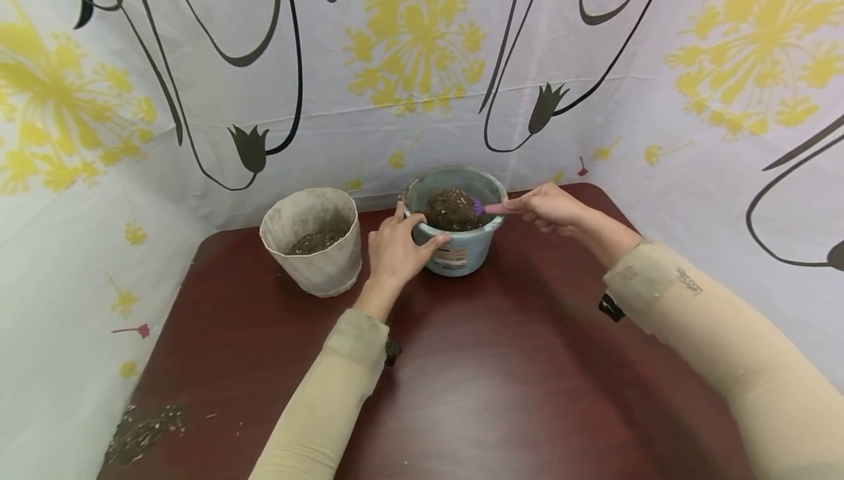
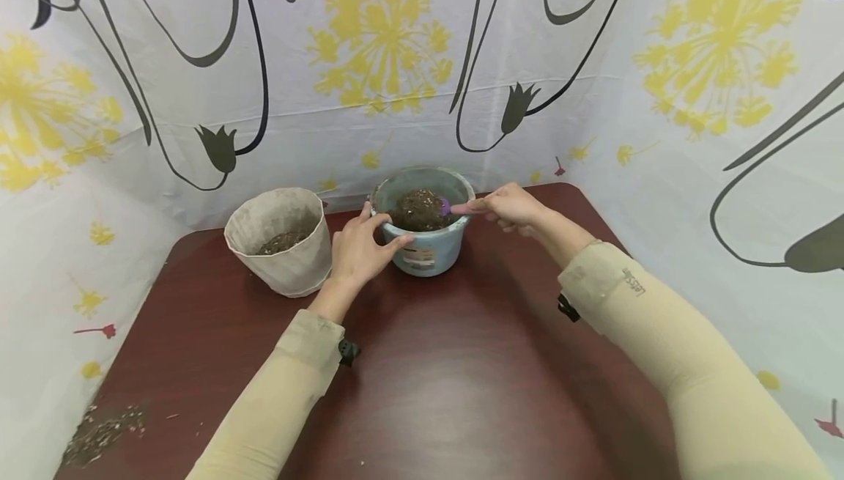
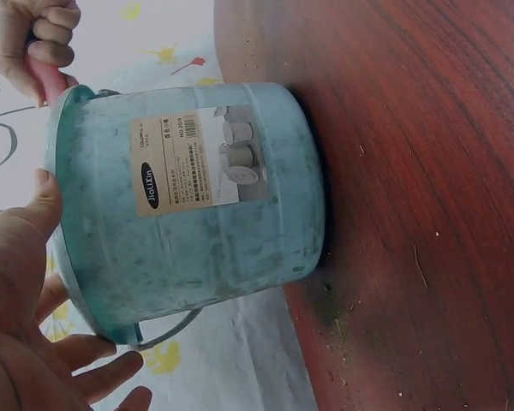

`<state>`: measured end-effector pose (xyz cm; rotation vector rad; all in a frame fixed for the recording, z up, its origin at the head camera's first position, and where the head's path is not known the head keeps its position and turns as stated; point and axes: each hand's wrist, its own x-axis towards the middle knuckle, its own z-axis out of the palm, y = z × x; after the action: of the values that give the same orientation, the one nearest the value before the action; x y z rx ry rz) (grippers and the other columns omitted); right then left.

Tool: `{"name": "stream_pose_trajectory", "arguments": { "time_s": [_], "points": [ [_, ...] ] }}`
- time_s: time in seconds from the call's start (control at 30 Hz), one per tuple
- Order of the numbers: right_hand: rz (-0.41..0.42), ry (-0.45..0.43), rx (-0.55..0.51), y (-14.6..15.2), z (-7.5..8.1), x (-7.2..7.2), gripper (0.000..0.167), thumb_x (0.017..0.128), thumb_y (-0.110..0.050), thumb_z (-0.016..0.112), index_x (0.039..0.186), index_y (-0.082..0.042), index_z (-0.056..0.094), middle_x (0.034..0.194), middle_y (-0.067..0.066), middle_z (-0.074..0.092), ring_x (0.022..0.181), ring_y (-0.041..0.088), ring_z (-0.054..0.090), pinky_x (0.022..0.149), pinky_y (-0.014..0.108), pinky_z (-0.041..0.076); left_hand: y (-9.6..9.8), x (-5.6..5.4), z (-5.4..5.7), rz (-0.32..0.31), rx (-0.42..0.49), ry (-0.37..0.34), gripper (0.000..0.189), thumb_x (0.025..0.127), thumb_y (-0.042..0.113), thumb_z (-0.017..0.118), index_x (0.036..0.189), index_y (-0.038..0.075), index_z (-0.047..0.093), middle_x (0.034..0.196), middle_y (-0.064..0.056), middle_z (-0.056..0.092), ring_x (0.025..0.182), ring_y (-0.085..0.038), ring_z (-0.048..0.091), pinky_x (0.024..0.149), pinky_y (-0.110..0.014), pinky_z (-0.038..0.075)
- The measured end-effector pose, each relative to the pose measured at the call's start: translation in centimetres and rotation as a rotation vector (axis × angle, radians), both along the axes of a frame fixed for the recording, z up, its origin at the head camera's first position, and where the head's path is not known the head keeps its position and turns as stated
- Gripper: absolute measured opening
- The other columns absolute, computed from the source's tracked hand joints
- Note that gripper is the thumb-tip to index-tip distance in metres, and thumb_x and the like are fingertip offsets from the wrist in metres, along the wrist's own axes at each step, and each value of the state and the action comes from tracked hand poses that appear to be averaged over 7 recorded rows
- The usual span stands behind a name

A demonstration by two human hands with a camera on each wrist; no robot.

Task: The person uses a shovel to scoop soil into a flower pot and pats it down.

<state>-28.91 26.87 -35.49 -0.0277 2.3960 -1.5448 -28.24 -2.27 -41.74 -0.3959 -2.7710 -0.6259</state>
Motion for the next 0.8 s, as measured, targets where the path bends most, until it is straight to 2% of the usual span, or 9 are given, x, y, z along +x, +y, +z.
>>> {"name": "stream_pose_trajectory", "arguments": {
  "time_s": [0.07,0.2,0.43,0.6,0.7,0.77,0.8],
  "points": [
    [0.009,0.005,0.020,0.0,-0.2,0.2,0.030,0.101,-0.038,0.063,0.122,-0.020,0.076,0.058,-0.009,0.016,0.046,0.009,0.013,0.041,0.025,0.017,-0.1,0.0,0.0,0.001,0.003,0.003,0.071,0.083,0.076,0.062,0.135,0.027,0.067,0.160,-0.012,0.036,0.134,-0.029,0.051,0.091,-0.052,0.046],
    [0.008,0.017,0.018,-0.2,-0.4,0.4,0.032,0.102,-0.039,0.060,0.125,-0.021,0.075,0.059,-0.009,0.014,0.047,0.010,0.011,0.041,0.026,0.015,-0.2,0.0,-0.2,-0.002,0.007,0.008,0.071,0.084,0.075,0.061,0.135,0.026,0.066,0.161,-0.013,0.034,0.139,-0.027,0.045,0.093,-0.052,0.046],
    [-0.001,0.018,0.016,-0.2,-0.4,0.8,0.030,0.106,-0.032,0.054,0.127,-0.023,0.073,0.058,-0.008,0.016,0.047,0.010,0.012,0.041,0.027,0.016,-0.1,0.1,0.1,-0.047,-0.098,0.027,0.070,0.092,0.074,0.050,0.138,0.023,0.063,0.164,-0.005,0.031,0.148,-0.029,0.032,0.102,-0.055,0.042],
    [0.006,0.023,0.021,-0.1,-0.5,0.7,0.030,0.105,-0.035,0.055,0.127,-0.026,0.073,0.058,-0.008,0.015,0.047,0.010,0.012,0.041,0.027,0.016,-0.5,0.1,0.4,-0.103,-0.057,-0.017,0.068,0.093,0.070,0.052,0.142,0.022,0.059,0.166,-0.004,0.027,0.152,-0.028,0.025,0.108,-0.057,0.038],
    [-0.001,0.018,-0.001,-0.1,-0.7,0.7,0.031,0.107,-0.028,0.050,0.127,-0.025,0.073,0.059,-0.007,0.022,0.047,0.010,0.011,0.041,0.026,0.017,-0.9,0.1,0.3,-0.150,-0.041,-0.041,0.073,0.093,0.069,0.054,0.149,0.022,0.052,0.167,-0.006,0.023,0.154,-0.028,0.019,0.112,-0.058,0.033],
    [-0.006,0.022,-0.020,0.0,-0.8,0.7,0.034,0.108,-0.021,0.045,0.128,-0.022,0.073,0.060,-0.009,0.040,0.048,0.011,0.010,0.042,0.026,0.017,-1.2,0.1,0.3,-0.179,-0.036,-0.048,0.078,0.092,0.070,0.055,0.153,0.021,0.047,0.167,-0.008,0.021,0.155,-0.028,0.016,0.115,-0.058,0.029],
    [-0.014,0.023,-0.024,0.0,-0.8,0.7,0.035,0.108,-0.020,0.044,0.127,-0.022,0.073,0.062,-0.009,0.042,0.047,0.011,0.010,0.042,0.026,0.018,-1.4,0.0,0.2,-0.188,-0.039,-0.043,0.079,0.092,0.070,0.055,0.153,0.020,0.045,0.167,-0.010,0.021,0.155,-0.028,0.015,0.117,-0.057,0.028]
  ]
}}
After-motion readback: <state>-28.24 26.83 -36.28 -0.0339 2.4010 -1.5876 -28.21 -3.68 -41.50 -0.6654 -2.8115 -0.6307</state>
